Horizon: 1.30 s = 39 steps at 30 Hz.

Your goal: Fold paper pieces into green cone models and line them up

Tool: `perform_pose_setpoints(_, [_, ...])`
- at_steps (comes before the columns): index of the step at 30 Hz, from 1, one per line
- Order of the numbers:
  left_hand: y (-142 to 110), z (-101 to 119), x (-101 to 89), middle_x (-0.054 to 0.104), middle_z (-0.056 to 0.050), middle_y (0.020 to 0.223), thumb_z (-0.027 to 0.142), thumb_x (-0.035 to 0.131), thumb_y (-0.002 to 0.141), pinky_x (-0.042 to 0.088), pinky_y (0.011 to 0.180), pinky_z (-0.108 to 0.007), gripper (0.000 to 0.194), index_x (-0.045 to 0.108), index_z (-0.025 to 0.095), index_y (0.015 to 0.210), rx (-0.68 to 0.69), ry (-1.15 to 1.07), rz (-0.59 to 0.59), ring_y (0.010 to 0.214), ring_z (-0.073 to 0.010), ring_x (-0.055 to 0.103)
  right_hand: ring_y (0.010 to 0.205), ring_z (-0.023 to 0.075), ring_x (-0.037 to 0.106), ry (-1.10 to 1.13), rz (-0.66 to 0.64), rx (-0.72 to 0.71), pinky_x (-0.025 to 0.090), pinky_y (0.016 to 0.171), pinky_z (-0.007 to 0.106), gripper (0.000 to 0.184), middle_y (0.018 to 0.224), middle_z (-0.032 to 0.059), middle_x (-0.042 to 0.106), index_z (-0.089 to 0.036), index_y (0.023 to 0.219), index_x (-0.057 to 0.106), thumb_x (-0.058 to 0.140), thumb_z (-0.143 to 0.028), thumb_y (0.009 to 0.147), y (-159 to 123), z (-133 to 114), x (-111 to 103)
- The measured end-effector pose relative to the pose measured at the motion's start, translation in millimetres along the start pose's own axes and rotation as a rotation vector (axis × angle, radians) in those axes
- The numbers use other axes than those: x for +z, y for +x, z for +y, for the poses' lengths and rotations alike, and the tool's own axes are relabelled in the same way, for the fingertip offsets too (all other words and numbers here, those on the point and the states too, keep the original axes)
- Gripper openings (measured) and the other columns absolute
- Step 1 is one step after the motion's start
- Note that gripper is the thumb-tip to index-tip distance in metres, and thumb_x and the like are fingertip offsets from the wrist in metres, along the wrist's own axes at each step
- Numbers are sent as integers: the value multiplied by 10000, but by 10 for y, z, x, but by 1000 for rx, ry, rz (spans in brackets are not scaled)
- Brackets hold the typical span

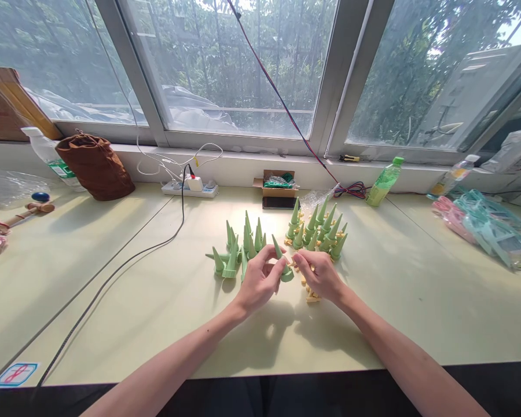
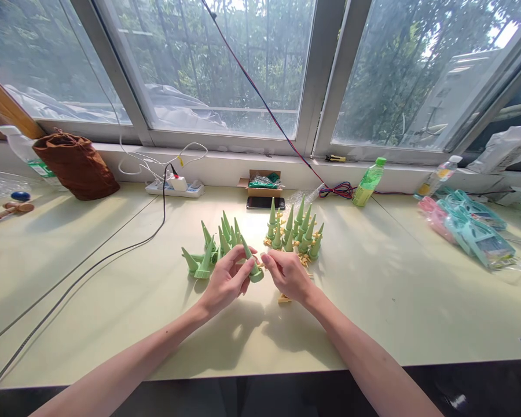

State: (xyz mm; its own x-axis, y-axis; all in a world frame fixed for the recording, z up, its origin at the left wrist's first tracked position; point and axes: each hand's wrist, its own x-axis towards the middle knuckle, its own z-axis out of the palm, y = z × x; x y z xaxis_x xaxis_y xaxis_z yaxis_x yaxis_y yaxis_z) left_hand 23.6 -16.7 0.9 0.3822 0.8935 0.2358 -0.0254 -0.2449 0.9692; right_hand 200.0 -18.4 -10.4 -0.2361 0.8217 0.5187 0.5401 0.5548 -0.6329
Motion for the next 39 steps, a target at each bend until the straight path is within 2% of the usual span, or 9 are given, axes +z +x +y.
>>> perform_pose_setpoints(5, [-5,-8,-11,602,-30,879,362,535,929,350,377,-168,220,527,181,1054,78,103,-12,444,-38,469,480,92,300,-21,-13,-5,264,487,247,434,540,-45,341,-202,605,351,362,-381,1001,0,-10,7])
perform_pose_setpoints(11, [-33,-102,-28,492,23,682,245,493,937,348,457,-193,146,538,184,1061,279,347,-35,481,-62,392,472,93,253,1,-43,27,220,480,265,454,514,-47,276,-206,578,273,363,-371,990,0,2,17])
perform_pose_setpoints(14, [-38,-129,-36,458,37,650,226,489,934,341,471,-199,159,537,188,1081,317,397,-56,483,-67,374,472,91,230,-1,-53,37,204,480,267,452,514,-52,244,-203,575,254,371,-350,986,2,11,23])
perform_pose_setpoints(19, [-20,-65,-16,518,16,711,314,508,939,336,428,-184,182,549,185,1060,191,259,-16,464,-57,415,486,93,289,11,-7,72,246,482,254,418,536,-46,333,-197,605,369,408,-367,985,7,-1,20])
perform_pose_setpoints(23, [9,-2,1,568,0,843,392,539,926,347,369,-172,234,532,191,1045,25,36,25,418,-31,454,529,113,462,70,20,96,359,502,238,247,637,-12,533,-184,875,568,460,-381,976,5,-36,-3])
perform_pose_setpoints(27, [32,18,-15,554,23,806,413,551,919,315,320,-166,253,521,188,1031,-35,-98,49,349,-14,431,573,120,539,97,5,1,442,546,246,191,811,37,643,-180,1045,596,509,-325,955,4,-60,-23])
perform_pose_setpoints(29, [36,23,-26,563,22,808,419,546,921,292,305,-167,260,521,186,1032,-53,-123,36,327,-12,425,586,117,546,92,9,-41,450,556,245,163,861,47,655,-181,1025,606,522,-298,948,4,-55,-27])
perform_pose_setpoints(34, [31,27,-29,581,14,824,415,536,927,283,303,-168,253,521,184,1030,-65,-115,19,317,-8,415,613,126,540,61,5,-51,427,582,243,151,760,25,618,-180,919,605,514,-295,956,-3,-7,-21])
perform_pose_setpoints(39, [16,-15,-27,578,7,838,386,528,935,329,340,-164,230,518,190,1055,-11,-9,28,379,-16,438,561,107,442,-3,-38,-34,359,555,234,238,650,-13,519,-181,777,553,496,-317,963,-15,40,-8])
